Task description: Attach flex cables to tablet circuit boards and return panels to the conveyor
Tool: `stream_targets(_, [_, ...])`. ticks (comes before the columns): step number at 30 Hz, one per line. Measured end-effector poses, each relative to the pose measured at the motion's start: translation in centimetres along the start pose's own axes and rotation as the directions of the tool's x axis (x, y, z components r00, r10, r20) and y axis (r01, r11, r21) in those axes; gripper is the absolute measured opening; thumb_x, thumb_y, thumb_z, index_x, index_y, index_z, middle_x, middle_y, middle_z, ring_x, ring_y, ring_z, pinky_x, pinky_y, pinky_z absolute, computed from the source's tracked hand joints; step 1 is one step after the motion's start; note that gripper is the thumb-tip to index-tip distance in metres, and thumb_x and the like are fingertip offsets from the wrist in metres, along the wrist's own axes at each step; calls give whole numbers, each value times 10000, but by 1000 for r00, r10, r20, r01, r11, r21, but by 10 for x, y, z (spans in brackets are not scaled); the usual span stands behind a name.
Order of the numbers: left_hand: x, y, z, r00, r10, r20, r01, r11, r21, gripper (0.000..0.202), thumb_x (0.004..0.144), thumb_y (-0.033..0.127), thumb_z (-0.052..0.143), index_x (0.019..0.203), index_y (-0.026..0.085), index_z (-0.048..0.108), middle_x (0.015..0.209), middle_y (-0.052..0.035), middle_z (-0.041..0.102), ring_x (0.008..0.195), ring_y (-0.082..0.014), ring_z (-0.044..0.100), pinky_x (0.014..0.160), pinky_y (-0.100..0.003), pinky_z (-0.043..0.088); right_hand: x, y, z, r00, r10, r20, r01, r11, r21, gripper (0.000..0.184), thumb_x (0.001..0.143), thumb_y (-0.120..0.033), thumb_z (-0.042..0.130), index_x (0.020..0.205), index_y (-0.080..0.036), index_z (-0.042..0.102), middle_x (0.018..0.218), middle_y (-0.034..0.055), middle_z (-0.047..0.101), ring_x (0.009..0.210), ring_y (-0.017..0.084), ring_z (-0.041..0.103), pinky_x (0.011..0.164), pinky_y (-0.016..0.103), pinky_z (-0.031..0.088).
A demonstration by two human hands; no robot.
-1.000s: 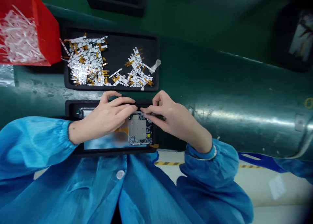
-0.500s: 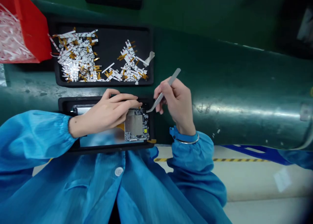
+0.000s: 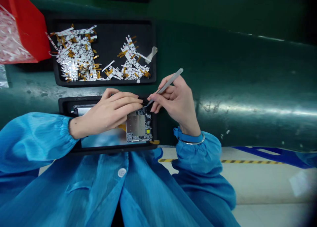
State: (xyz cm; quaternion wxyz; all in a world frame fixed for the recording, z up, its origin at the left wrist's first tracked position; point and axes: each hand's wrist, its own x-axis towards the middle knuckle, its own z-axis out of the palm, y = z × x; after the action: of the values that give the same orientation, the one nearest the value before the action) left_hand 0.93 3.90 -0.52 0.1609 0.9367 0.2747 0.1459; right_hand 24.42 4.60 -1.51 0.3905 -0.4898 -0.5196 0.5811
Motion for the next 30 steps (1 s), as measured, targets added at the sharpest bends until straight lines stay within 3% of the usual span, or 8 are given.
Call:
stream_targets(5, [-6,7,-5,998,58,32,-62,983,175,280,1029,190,428,1252,217,595,1222,-95,693,1149,-241,629,890,-410,437,-1,1,0,1000,6,-16,-6,1000,-1,420,764,-445,818,916,-276,466,660,-109,646,474,108,649,392,220,520])
stream_targets(14, [-10,13,-5,997,73,26,-77,976,203,345,1019,185,496,1363,175,526,1279,-108,687,1204,-253,628,927,-432,470,-1,0,-1,1000,7,-15,-8,1000,-20,395,776,-413,818,925,-274,479,689,-84,674,494,115,646,405,233,527])
stream_targets(22, [-12,13,1,999,17,30,-21,993,119,502,1015,192,511,1499,244,389,1286,-80,688,1236,-262,614,948,-443,477,-2,-3,-1,999,-43,1,43,998,-39,385,792,-417,800,888,-279,453,666,-89,655,492,130,650,430,267,550])
stream_targets(30, [-8,12,-7,991,97,90,-119,951,285,382,1027,113,441,1391,224,474,1266,-50,697,1273,-214,604,984,-398,482,-1,-3,-1,999,-46,13,47,999,-16,382,792,-352,806,866,-276,440,642,-96,644,479,129,649,432,263,545])
